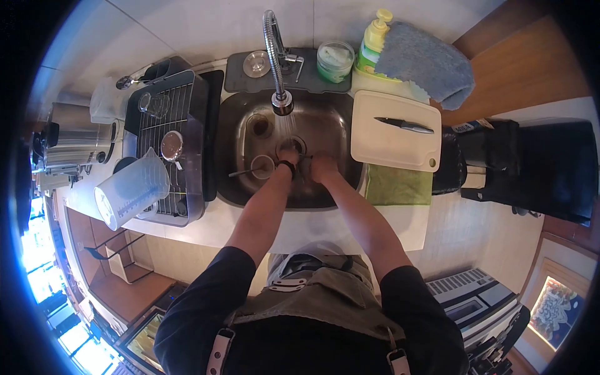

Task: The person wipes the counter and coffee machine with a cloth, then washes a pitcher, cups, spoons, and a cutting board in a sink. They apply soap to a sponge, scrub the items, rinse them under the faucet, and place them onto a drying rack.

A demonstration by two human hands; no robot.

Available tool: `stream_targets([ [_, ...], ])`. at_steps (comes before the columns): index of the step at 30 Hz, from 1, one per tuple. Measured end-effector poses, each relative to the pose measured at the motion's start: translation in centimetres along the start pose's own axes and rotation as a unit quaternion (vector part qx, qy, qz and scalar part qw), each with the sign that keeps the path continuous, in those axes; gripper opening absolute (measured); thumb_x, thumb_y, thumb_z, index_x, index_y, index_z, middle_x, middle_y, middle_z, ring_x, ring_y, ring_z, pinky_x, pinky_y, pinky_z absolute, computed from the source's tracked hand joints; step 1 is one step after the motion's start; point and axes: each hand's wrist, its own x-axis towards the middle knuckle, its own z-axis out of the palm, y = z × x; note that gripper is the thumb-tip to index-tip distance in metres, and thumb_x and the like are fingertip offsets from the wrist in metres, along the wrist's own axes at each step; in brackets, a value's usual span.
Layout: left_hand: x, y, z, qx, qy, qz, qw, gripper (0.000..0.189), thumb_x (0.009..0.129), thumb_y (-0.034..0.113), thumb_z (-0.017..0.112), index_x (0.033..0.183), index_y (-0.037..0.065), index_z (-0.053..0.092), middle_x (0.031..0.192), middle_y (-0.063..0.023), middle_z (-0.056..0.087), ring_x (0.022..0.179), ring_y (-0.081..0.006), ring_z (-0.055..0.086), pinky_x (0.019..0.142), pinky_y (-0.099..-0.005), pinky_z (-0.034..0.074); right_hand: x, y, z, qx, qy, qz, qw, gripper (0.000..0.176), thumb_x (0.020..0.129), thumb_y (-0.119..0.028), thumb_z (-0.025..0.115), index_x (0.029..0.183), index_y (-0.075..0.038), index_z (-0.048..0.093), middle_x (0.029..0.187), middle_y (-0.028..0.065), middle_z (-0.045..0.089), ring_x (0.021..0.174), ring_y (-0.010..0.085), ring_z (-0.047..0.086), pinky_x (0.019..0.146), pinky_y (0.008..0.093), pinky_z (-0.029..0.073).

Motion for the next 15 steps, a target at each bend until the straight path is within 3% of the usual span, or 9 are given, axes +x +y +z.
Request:
stream_targets([
  [1, -2.4, 2.1, -0.5, 0.104, 0.003, -0.021, 0.994, 0.046, 0.087, 0.021, 0.061, 0.126, -0.002, 0.055, 0.115, -0.022, 0.065, 0.108, -0.0351, 0.063, 0.099, -0.0432, 0.046, 0.3, 0.7, 0.3, -0.001, 0.008, 0.015, 1.0, 0.064, 0.073, -0.033, 0.079, 0.125, -0.003, 0.056, 0.127, 0.0193, 0.058, 0.116, 0.0398, 0.059, 0.097, 0.0464, 0.051],
  [3, -4.4, 3.2, 1.7, 0.163, 0.109, -0.061, 0.979, 0.058, 0.085, 0.026, 0.065, 0.132, -0.003, 0.047, 0.119, -0.0245, 0.062, 0.11, -0.0361, 0.062, 0.1, -0.0438, 0.046, 0.3, 1.9, 0.5, -0.012, 0.033, 0.023, 0.999, 0.059, 0.074, -0.029, 0.077, 0.123, -0.003, 0.057, 0.127, 0.0192, 0.058, 0.115, 0.0401, 0.059, 0.098, 0.0466, 0.051],
  [6, -2.5, 1.0, 4.8, 0.227, 0.154, -0.066, 0.959, 0.07, 0.083, 0.028, 0.07, 0.135, -0.005, 0.038, 0.125, -0.0286, 0.058, 0.114, -0.0384, 0.061, 0.102, -0.0458, 0.045, -0.1, 2.3, -0.3, -0.031, 0.06, 0.004, 0.998, 0.05, 0.076, -0.024, 0.072, 0.119, -0.003, 0.058, 0.126, 0.0197, 0.058, 0.113, 0.0393, 0.061, 0.098, 0.047, 0.05],
  [8, -2.1, 1.5, 4.4, 0.18, 0.121, -0.078, 0.973, 0.072, 0.082, 0.027, 0.072, 0.135, -0.006, 0.034, 0.127, -0.03, 0.056, 0.116, -0.0398, 0.059, 0.101, -0.0466, 0.046, -1.0, 1.3, -2.8, -0.029, 0.041, -0.006, 0.999, 0.045, 0.077, -0.021, 0.068, 0.117, -0.003, 0.059, 0.124, 0.0203, 0.059, 0.111, 0.0378, 0.061, 0.097, 0.0475, 0.05],
  [10, -5.1, 5.1, 1.3, 0.047, 0.057, -0.113, 0.991, 0.072, 0.082, 0.025, 0.072, 0.133, -0.008, 0.033, 0.127, -0.0301, 0.056, 0.117, -0.0407, 0.058, 0.101, -0.0462, 0.047, 0.3, 1.2, -3.0, 0.024, 0.052, -0.021, 0.998, 0.042, 0.078, -0.018, 0.065, 0.117, -0.003, 0.058, 0.121, 0.0194, 0.061, 0.11, 0.0361, 0.062, 0.096, 0.0484, 0.05],
  [15, -1.8, 2.4, 1.6, -0.088, 0.088, -0.169, 0.978, 0.078, 0.083, 0.022, 0.071, 0.135, -0.01, 0.023, 0.129, -0.0285, 0.056, 0.12, -0.0374, 0.058, 0.1, -0.0432, 0.048, 4.9, 1.0, -1.3, -0.022, 0.099, -0.088, 0.991, 0.03, 0.081, -0.016, 0.061, 0.109, -0.006, 0.066, 0.113, 0.017, 0.067, 0.106, 0.0362, 0.064, 0.092, 0.0486, 0.051],
])
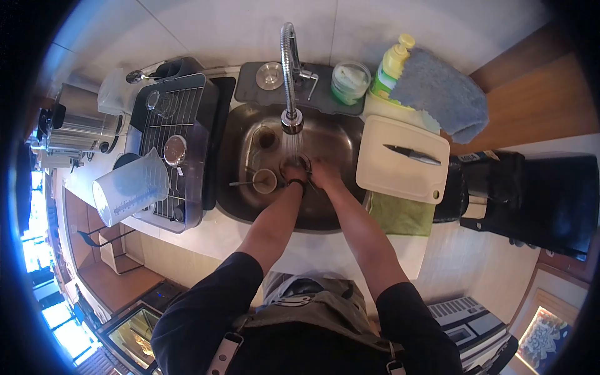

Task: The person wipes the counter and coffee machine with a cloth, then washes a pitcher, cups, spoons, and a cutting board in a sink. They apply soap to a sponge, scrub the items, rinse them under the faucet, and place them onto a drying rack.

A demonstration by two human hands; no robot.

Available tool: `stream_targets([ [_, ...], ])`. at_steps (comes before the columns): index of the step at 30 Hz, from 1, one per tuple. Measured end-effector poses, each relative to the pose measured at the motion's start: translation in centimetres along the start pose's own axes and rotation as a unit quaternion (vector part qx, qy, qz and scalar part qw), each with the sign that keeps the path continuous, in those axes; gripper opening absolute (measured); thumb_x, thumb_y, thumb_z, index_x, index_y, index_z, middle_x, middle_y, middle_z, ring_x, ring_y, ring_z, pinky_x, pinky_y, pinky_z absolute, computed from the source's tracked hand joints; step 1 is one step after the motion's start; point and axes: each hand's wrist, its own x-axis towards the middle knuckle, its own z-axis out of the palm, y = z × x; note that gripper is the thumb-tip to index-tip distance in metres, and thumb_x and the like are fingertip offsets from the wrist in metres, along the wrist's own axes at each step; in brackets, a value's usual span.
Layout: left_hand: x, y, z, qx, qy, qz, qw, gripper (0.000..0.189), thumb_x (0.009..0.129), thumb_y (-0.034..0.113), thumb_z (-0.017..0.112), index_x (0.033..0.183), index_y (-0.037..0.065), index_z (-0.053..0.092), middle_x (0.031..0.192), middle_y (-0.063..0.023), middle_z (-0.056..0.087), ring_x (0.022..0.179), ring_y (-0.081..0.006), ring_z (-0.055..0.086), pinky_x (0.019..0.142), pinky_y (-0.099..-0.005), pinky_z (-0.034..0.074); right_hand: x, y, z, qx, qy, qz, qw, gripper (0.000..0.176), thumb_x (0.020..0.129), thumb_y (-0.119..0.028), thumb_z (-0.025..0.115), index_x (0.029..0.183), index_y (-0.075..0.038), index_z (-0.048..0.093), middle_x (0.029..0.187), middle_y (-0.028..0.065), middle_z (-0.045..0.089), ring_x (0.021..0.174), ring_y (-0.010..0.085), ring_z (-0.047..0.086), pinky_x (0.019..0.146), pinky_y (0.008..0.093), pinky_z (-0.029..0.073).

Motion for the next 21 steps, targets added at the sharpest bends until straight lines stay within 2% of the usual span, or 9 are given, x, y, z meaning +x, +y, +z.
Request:
stream_targets([
  [5, 2.5, -2.0, 1.2, 0.105, 0.03, 0.161, 0.981, 0.07, 0.087, 0.024, 0.065, 0.137, -0.011, 0.031, 0.133, -0.0271, 0.055, 0.122, -0.0355, 0.057, 0.1, -0.045, 0.046, 2.4, -0.7, 1.0, -0.073, -0.11, 0.004, 0.991, 0.025, 0.084, -0.018, 0.06, 0.101, -0.005, 0.073, 0.111, 0.0196, 0.069, 0.104, 0.038, 0.065, 0.089, 0.0465, 0.052],
  [10, 2.2, -0.1, -0.7, 0.339, -0.063, 0.162, 0.924, 0.053, 0.091, 0.031, 0.058, 0.13, -0.005, 0.055, 0.136, -0.0234, 0.055, 0.122, -0.0346, 0.057, 0.097, -0.0423, 0.048, 5.0, 0.0, 3.7, -0.006, -0.189, -0.043, 0.981, 0.029, 0.085, -0.019, 0.06, 0.107, -0.003, 0.071, 0.11, 0.0211, 0.069, 0.103, 0.0358, 0.067, 0.089, 0.0443, 0.053],
  [12, 4.4, -1.3, 1.1, 0.068, -0.046, 0.017, 0.996, 0.043, 0.092, 0.025, 0.054, 0.125, -0.002, 0.06, 0.13, -0.0188, 0.06, 0.117, -0.0325, 0.06, 0.092, -0.0426, 0.049, 5.3, -0.4, 3.6, 0.009, -0.182, -0.042, 0.982, 0.029, 0.085, -0.019, 0.061, 0.105, -0.002, 0.072, 0.109, 0.0222, 0.068, 0.102, 0.037, 0.066, 0.087, 0.0443, 0.053],
  [13, 4.4, -1.2, 1.3, -0.07, -0.037, -0.055, 0.995, 0.038, 0.093, 0.021, 0.052, 0.123, 0.0, 0.063, 0.127, -0.0165, 0.063, 0.114, -0.0314, 0.061, 0.089, -0.0428, 0.05, 5.6, -0.3, 3.9, 0.018, -0.177, -0.044, 0.983, 0.029, 0.084, -0.02, 0.062, 0.103, 0.0, 0.071, 0.108, 0.0238, 0.067, 0.101, 0.0387, 0.066, 0.085, 0.0453, 0.053],
  [15, 4.9, -0.9, 0.1, 0.168, -0.123, 0.087, 0.974, 0.031, 0.092, 0.017, 0.054, 0.116, 0.0, 0.065, 0.113, -0.0164, 0.067, 0.1, -0.0311, 0.065, 0.081, -0.0409, 0.051, 5.5, -0.1, 3.5, 0.032, -0.164, -0.042, 0.985, 0.029, 0.083, -0.021, 0.062, 0.1, 0.002, 0.07, 0.106, 0.0258, 0.067, 0.1, 0.041, 0.065, 0.084, 0.0463, 0.053],
  [17, 4.1, -0.5, -0.4, 0.079, -0.173, 0.102, 0.976, 0.023, 0.09, 0.013, 0.056, 0.108, 0.001, 0.066, 0.098, -0.0157, 0.068, 0.084, -0.0299, 0.066, 0.073, -0.0385, 0.052, 5.0, -0.3, 2.4, 0.043, -0.147, -0.036, 0.988, 0.028, 0.082, -0.019, 0.063, 0.097, 0.004, 0.07, 0.104, 0.0265, 0.067, 0.099, 0.0421, 0.065, 0.084, 0.0462, 0.053],
  [18, 4.0, -0.9, -0.1, -0.127, -0.178, 0.038, 0.975, 0.02, 0.09, 0.012, 0.056, 0.103, 0.001, 0.066, 0.089, -0.0151, 0.067, 0.075, -0.0287, 0.065, 0.069, -0.0371, 0.051, 4.7, -0.3, 2.2, 0.058, -0.127, -0.017, 0.99, 0.027, 0.081, -0.017, 0.063, 0.096, 0.005, 0.07, 0.102, 0.0268, 0.067, 0.097, 0.0408, 0.066, 0.081, 0.0458, 0.054],
  [19, 4.0, -1.3, 0.3, -0.329, -0.175, -0.03, 0.928, 0.016, 0.09, 0.011, 0.057, 0.098, 0.002, 0.066, 0.081, -0.0144, 0.066, 0.066, -0.0275, 0.064, 0.065, -0.0356, 0.051, 4.3, -0.4, 2.0, 0.072, -0.107, 0.002, 0.992, 0.026, 0.081, -0.015, 0.062, 0.095, 0.006, 0.07, 0.1, 0.0272, 0.068, 0.095, 0.0394, 0.067, 0.079, 0.0454, 0.055],
  [21, 1.5, -0.7, -0.9, -0.289, -0.171, 0.002, 0.942, 0.012, 0.088, 0.01, 0.056, 0.092, 0.003, 0.065, 0.073, -0.0114, 0.061, 0.059, -0.0245, 0.06, 0.06, -0.0352, 0.048, 3.3, -0.5, 1.1, 0.143, -0.101, 0.056, 0.983, 0.023, 0.081, -0.01, 0.061, 0.094, 0.007, 0.069, 0.095, 0.0269, 0.069, 0.091, 0.0353, 0.07, 0.072, 0.0439, 0.057],
])
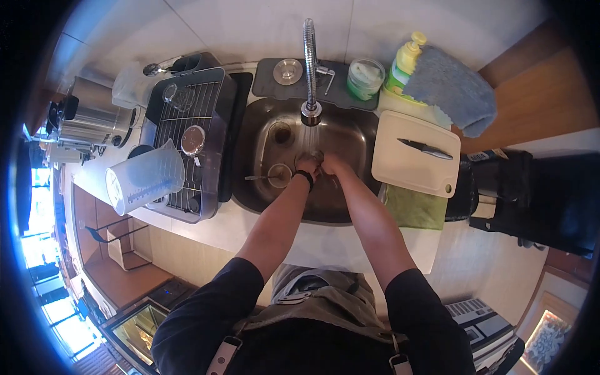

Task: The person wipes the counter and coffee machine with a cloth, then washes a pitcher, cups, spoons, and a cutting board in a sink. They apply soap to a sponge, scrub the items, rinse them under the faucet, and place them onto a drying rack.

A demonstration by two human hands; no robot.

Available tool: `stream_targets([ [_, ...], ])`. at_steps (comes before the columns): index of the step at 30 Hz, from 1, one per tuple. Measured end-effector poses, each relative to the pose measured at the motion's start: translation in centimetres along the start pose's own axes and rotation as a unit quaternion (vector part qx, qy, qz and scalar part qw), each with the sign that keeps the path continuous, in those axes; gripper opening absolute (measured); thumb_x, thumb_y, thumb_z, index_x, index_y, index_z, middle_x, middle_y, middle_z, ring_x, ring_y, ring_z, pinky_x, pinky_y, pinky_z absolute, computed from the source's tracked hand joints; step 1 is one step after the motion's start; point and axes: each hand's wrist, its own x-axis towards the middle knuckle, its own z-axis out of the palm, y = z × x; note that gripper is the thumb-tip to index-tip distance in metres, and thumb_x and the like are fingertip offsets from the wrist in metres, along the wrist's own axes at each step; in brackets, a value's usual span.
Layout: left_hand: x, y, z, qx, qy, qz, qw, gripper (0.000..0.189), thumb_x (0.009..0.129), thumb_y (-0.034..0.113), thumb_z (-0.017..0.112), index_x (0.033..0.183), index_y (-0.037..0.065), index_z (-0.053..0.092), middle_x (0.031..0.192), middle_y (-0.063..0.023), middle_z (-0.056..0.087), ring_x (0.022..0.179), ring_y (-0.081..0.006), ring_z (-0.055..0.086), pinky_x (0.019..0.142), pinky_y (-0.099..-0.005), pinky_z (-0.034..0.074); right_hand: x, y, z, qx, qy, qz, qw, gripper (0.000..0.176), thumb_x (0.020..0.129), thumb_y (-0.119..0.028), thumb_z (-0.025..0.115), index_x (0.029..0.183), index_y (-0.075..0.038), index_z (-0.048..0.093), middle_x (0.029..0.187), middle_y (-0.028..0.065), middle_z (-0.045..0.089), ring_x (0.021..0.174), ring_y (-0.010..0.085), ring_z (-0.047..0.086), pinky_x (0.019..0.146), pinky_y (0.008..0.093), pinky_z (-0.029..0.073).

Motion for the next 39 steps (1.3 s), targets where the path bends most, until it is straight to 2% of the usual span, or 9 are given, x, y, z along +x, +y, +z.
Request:
stream_targets([
  [5, -6.9, 5.2, 0.4, 0.077, -0.035, 0.061, 0.995, 0.014, 0.087, 0.009, 0.051, 0.086, 0.003, 0.063, 0.071, -0.0084, 0.058, 0.06, -0.0193, 0.056, 0.055, -0.0355, 0.043, -2.8, -0.1, -1.0, 0.135, 0.065, 0.055, 0.987, 0.023, 0.083, -0.003, 0.055, 0.1, 0.007, 0.067, 0.09, 0.0215, 0.07, 0.08, 0.0246, 0.073, 0.056, 0.0383, 0.058],
  [11, -6.9, 7.8, -0.7, -0.048, -0.025, 0.034, 0.998, 0.014, 0.089, 0.011, 0.05, 0.085, 0.003, 0.061, 0.072, -0.0077, 0.057, 0.062, -0.0189, 0.053, 0.057, -0.0354, 0.043, -5.2, -1.4, -0.3, 0.449, 0.11, 0.108, 0.88, 0.038, 0.084, -0.008, 0.048, 0.116, 0.005, 0.062, 0.097, 0.0196, 0.07, 0.082, 0.0262, 0.07, 0.072, 0.0361, 0.055],
  [17, -7.8, 10.7, -1.2, -0.166, -0.089, 0.027, 0.982, 0.011, 0.092, 0.016, 0.057, 0.088, 0.007, 0.059, 0.072, -0.0038, 0.052, 0.059, -0.0165, 0.049, 0.052, -0.0341, 0.041, -3.4, -2.7, 2.7, 0.547, 0.124, -0.002, 0.828, 0.044, 0.084, -0.003, 0.044, 0.125, 0.007, 0.054, 0.102, 0.0166, 0.067, 0.085, 0.0211, 0.066, 0.074, 0.0333, 0.053],
  [23, -5.9, 12.2, -1.6, -0.068, -0.171, 0.107, 0.977, 0.015, 0.094, 0.017, 0.06, 0.096, 0.003, 0.061, 0.08, -0.0046, 0.058, 0.067, -0.0164, 0.054, 0.061, -0.0329, 0.046, 1.8, -0.9, 2.4, 0.449, 0.112, -0.069, 0.884, 0.05, 0.092, -0.027, 0.044, 0.132, 0.002, 0.053, 0.112, 0.0161, 0.066, 0.097, 0.0322, 0.066, 0.092, 0.0452, 0.049],
  [26, -5.6, 12.7, -1.0, -0.072, -0.154, 0.155, 0.973, 0.019, 0.094, 0.017, 0.062, 0.102, 0.0, 0.063, 0.086, -0.0064, 0.062, 0.074, -0.0166, 0.058, 0.066, -0.0336, 0.048, -2.0, -7.2, -1.5, 0.324, 0.236, 0.201, 0.894, 0.052, 0.094, -0.038, 0.045, 0.131, -0.003, 0.055, 0.123, 0.0187, 0.061, 0.114, 0.0378, 0.06, 0.106, 0.0582, 0.036],
  [29, -7.9, 14.1, -1.1, -0.065, -0.123, 0.157, 0.978, 0.02, 0.095, 0.015, 0.063, 0.103, -0.002, 0.064, 0.09, -0.0075, 0.065, 0.079, -0.0166, 0.06, 0.07, -0.0345, 0.048, -2.5, -8.6, -3.3, 0.31, 0.193, 0.195, 0.91, 0.055, 0.094, -0.042, 0.045, 0.134, -0.005, 0.052, 0.139, 0.0227, 0.05, 0.127, 0.0417, 0.051, 0.111, 0.0668, 0.023],
  [35, -6.3, 12.7, -1.0, 0.043, -0.036, 0.203, 0.978, 0.024, 0.096, 0.018, 0.063, 0.101, -0.005, 0.064, 0.089, -0.0076, 0.065, 0.08, -0.018, 0.06, 0.073, -0.0339, 0.048, 0.6, -6.6, 0.1, 0.041, 0.226, 0.022, 0.973, 0.043, 0.094, -0.034, 0.048, 0.12, -0.003, 0.065, 0.126, 0.0298, 0.058, 0.113, 0.0448, 0.06, 0.099, 0.0538, 0.046],
  [37, -6.7, 12.1, -0.5, 0.097, -0.013, 0.299, 0.949, 0.026, 0.096, 0.02, 0.062, 0.101, -0.005, 0.063, 0.089, -0.0081, 0.065, 0.08, -0.0186, 0.06, 0.073, -0.034, 0.048, 0.3, -8.6, 0.6, 0.343, 0.303, 0.107, 0.883, 0.03, 0.092, -0.021, 0.044, 0.101, -0.001, 0.064, 0.11, 0.0255, 0.062, 0.104, 0.0426, 0.062, 0.088, 0.0552, 0.048],
  [39, -7.1, 12.4, -0.1, 0.021, -0.028, 0.228, 0.973, 0.026, 0.097, 0.021, 0.062, 0.1, -0.005, 0.063, 0.09, -0.0085, 0.065, 0.081, -0.019, 0.06, 0.072, -0.0342, 0.048, 2.3, -7.9, 1.9, 0.49, 0.302, 0.132, 0.807, 0.028, 0.092, -0.015, 0.04, 0.094, 0.0, 0.063, 0.102, 0.0215, 0.064, 0.096, 0.0398, 0.063, 0.083, 0.0546, 0.05],
])
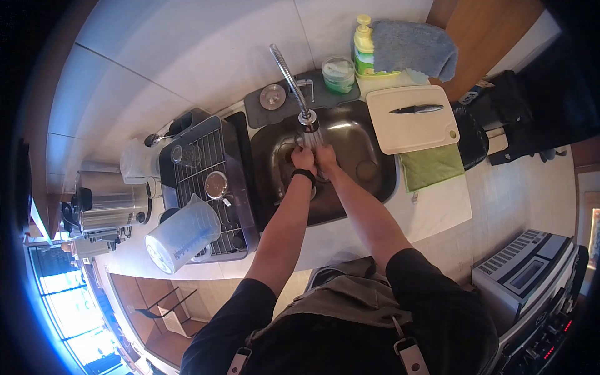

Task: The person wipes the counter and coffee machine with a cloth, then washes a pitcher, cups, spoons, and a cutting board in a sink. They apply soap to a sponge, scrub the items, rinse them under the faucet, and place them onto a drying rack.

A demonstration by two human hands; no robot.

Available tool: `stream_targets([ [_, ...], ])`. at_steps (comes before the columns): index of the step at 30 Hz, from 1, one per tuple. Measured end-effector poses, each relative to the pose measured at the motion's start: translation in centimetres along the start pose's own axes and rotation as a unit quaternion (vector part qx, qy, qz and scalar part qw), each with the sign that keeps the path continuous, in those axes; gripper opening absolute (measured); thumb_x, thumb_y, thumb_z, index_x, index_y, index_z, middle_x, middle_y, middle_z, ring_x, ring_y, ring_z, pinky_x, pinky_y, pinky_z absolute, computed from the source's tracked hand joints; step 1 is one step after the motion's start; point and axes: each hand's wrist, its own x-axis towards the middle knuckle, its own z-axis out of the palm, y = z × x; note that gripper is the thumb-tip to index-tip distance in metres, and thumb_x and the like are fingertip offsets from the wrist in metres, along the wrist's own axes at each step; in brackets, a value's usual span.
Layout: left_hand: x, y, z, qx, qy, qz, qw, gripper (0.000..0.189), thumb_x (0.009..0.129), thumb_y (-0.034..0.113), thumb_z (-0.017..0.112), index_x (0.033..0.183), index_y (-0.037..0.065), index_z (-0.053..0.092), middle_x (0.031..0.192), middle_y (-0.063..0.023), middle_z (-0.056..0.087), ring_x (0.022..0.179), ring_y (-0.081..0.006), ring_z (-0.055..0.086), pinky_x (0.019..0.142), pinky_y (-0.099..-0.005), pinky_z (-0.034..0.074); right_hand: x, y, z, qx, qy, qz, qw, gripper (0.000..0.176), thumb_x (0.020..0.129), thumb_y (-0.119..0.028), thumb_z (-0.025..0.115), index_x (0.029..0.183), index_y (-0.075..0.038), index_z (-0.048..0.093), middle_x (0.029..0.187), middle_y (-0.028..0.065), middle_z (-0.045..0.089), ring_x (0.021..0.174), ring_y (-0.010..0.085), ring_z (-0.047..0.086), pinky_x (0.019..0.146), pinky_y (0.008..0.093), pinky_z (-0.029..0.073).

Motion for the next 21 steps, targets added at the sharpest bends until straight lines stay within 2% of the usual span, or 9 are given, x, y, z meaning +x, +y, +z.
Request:
stream_targets([
  [1, -0.3, 0.5, -0.1, -0.037, 0.002, -0.036, 0.999, 0.026, 0.097, 0.021, 0.061, 0.1, -0.004, 0.063, 0.09, -0.0087, 0.065, 0.081, -0.0192, 0.06, 0.072, -0.0343, 0.047, 3.4, 4.5, 1.7, 0.006, -0.032, 0.007, 0.999, 0.029, 0.094, -0.016, 0.038, 0.096, 0.0, 0.063, 0.101, 0.0197, 0.064, 0.093, 0.0381, 0.064, 0.083, 0.0533, 0.051],
  [3, -0.7, 1.6, -0.7, -0.067, 0.023, -0.036, 0.997, 0.024, 0.098, 0.021, 0.06, 0.099, -0.002, 0.064, 0.087, -0.0068, 0.064, 0.076, -0.0172, 0.059, 0.067, -0.0316, 0.047, 3.8, 4.7, 2.0, 0.16, -0.075, 0.085, 0.981, 0.033, 0.097, -0.018, 0.034, 0.103, -0.001, 0.061, 0.102, 0.0172, 0.063, 0.091, 0.0354, 0.064, 0.084, 0.0501, 0.053],
  [4, -1.0, 2.2, -1.2, -0.081, 0.034, -0.036, 0.995, 0.023, 0.098, 0.021, 0.059, 0.098, -0.001, 0.064, 0.086, -0.0058, 0.064, 0.073, -0.0162, 0.058, 0.065, -0.0302, 0.046, 0.8, 0.0, 0.5, 0.304, -0.086, 0.152, 0.937, 0.035, 0.098, -0.02, 0.032, 0.107, 0.0, 0.06, 0.103, 0.0165, 0.063, 0.093, 0.0343, 0.064, 0.086, 0.0481, 0.053],
  [5, -1.1, 2.7, -2.0, -0.091, 0.007, -0.038, 0.995, 0.021, 0.099, 0.021, 0.058, 0.098, 0.001, 0.064, 0.084, -0.0043, 0.063, 0.07, -0.0143, 0.056, 0.062, -0.0286, 0.044, -1.3, -2.9, -0.5, 0.439, -0.093, 0.214, 0.867, 0.038, 0.099, -0.021, 0.03, 0.112, 0.0, 0.058, 0.103, 0.0158, 0.062, 0.095, 0.0333, 0.064, 0.088, 0.0461, 0.053],
  [7, -1.8, 4.5, -3.7, -0.111, -0.045, -0.044, 0.992, 0.019, 0.099, 0.021, 0.057, 0.097, 0.004, 0.064, 0.08, -0.0011, 0.061, 0.064, -0.0106, 0.053, 0.056, -0.0254, 0.041, -0.2, -2.6, 0.0, 0.5, -0.118, 0.226, 0.828, 0.042, 0.1, -0.023, 0.027, 0.12, 0.002, 0.053, 0.109, 0.0178, 0.061, 0.101, 0.0342, 0.063, 0.094, 0.0467, 0.052],
  [8, -2.5, 5.5, -3.9, -0.11, -0.028, -0.048, 0.992, 0.016, 0.099, 0.018, 0.056, 0.095, 0.005, 0.065, 0.078, 0.0018, 0.056, 0.06, -0.0092, 0.045, 0.052, -0.0255, 0.035, 0.5, -2.5, 0.2, 0.529, -0.131, 0.229, 0.806, 0.044, 0.1, -0.024, 0.026, 0.125, 0.004, 0.05, 0.112, 0.0188, 0.06, 0.104, 0.0346, 0.063, 0.097, 0.047, 0.051],
  [11, -4.6, 7.9, -4.9, -0.131, -0.031, -0.038, 0.99, 0.017, 0.1, 0.02, 0.056, 0.097, 0.006, 0.066, 0.079, 0.0024, 0.057, 0.06, -0.0092, 0.044, 0.054, -0.0257, 0.036, 0.3, -2.9, -0.1, 0.568, -0.16, 0.196, 0.783, 0.046, 0.101, -0.023, 0.023, 0.128, 0.005, 0.048, 0.117, 0.0209, 0.059, 0.111, 0.0357, 0.06, 0.101, 0.0492, 0.048],
  [14, -5.5, 8.7, -5.5, -0.138, -0.035, -0.04, 0.989, 0.018, 0.101, 0.019, 0.055, 0.1, 0.005, 0.066, 0.079, 0.0023, 0.057, 0.062, -0.0096, 0.046, 0.056, -0.0264, 0.037, 0.0, -2.3, -0.7, 0.57, -0.191, 0.151, 0.785, 0.047, 0.101, -0.023, 0.023, 0.131, 0.006, 0.046, 0.122, 0.0217, 0.057, 0.117, 0.037, 0.057, 0.104, 0.0512, 0.046],
  [21, -7.1, 8.9, -5.8, -0.182, -0.045, -0.032, 0.982, 0.019, 0.101, 0.018, 0.055, 0.104, 0.004, 0.067, 0.079, 0.0022, 0.057, 0.063, -0.0101, 0.048, 0.057, -0.0262, 0.037, -0.9, -3.1, -1.1, 0.626, -0.168, 0.192, 0.737, 0.046, 0.101, -0.02, 0.024, 0.129, 0.008, 0.047, 0.123, 0.0212, 0.057, 0.115, 0.0343, 0.058, 0.103, 0.0495, 0.047],
])
